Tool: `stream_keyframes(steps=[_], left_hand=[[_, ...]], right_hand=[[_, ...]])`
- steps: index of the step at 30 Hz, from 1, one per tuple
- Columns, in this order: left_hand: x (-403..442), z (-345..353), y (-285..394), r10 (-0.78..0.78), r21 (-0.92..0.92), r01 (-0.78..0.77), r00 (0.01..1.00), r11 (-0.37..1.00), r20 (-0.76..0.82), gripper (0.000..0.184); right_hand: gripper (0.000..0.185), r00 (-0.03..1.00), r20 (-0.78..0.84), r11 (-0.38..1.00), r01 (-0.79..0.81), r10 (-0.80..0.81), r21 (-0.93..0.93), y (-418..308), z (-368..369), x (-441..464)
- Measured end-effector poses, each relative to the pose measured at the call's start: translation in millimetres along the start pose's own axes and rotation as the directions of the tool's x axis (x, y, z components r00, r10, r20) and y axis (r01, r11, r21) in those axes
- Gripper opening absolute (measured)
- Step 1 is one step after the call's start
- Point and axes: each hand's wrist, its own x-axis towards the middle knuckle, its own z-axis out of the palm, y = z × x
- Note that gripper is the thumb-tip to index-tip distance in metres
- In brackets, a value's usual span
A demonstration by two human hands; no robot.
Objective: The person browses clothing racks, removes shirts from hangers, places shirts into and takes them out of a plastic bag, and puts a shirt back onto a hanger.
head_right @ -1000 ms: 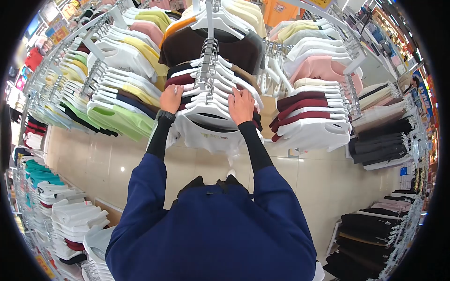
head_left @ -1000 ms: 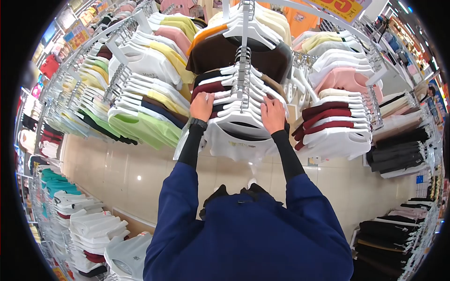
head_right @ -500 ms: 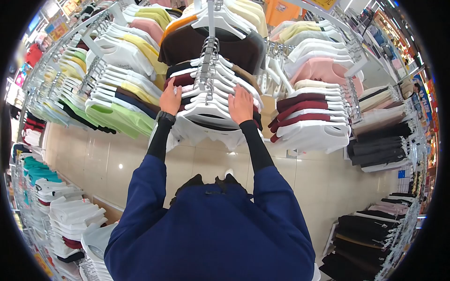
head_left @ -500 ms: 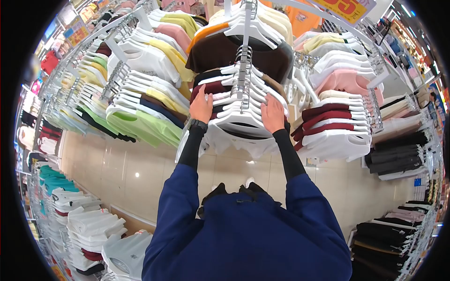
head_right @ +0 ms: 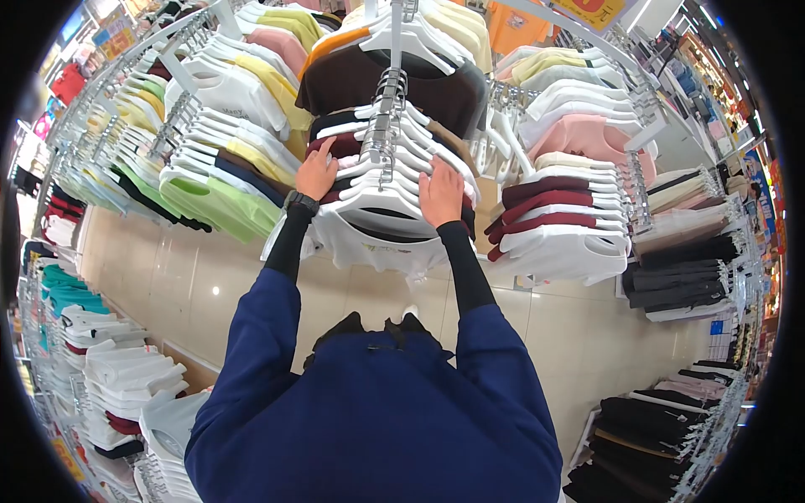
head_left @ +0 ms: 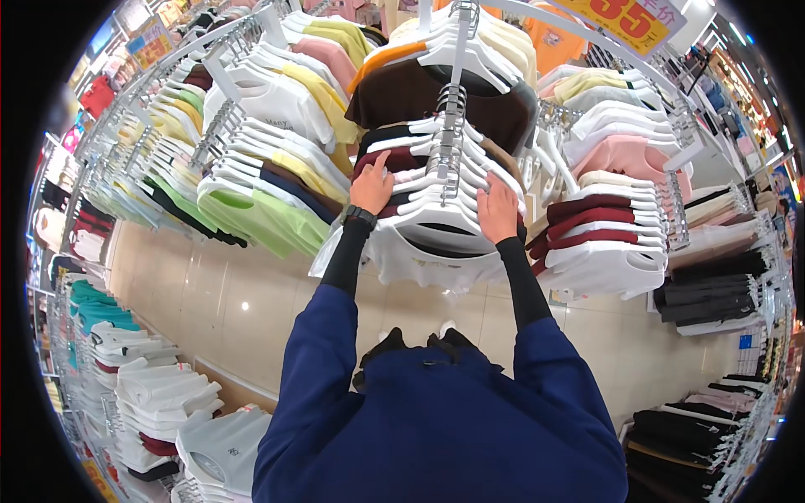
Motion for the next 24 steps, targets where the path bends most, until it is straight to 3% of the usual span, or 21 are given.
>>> stream_keyframes(steps=[7,17,20,24], left_hand=[[-4.9,-1.4,5.1,-0.047,-0.024,0.047,0.999,0.999,-0.019,0.049],[-12.7,-10.7,11.8,-0.051,-0.118,0.039,0.994,0.992,-0.098,0.030],[-13.8,-17.3,16.7,-0.121,-0.118,0.118,0.992,0.986,-0.018,0.031],[-13.2,-17.0,14.4,-0.123,-0.126,0.118,0.992,0.985,-0.035,0.030]], right_hand=[[0.045,1.000,0.015,0.999,0.015,-0.014,-0.052,3.4,0.6,4.5],[0.043,0.998,0.000,0.996,0.064,-0.065,-0.060,10.6,3.8,11.0],[0.042,0.999,0.020,0.999,0.045,-0.044,-0.027,9.3,3.1,12.0],[0.044,0.998,0.045,0.999,0.035,-0.033,-0.040,13.2,3.2,13.0]])
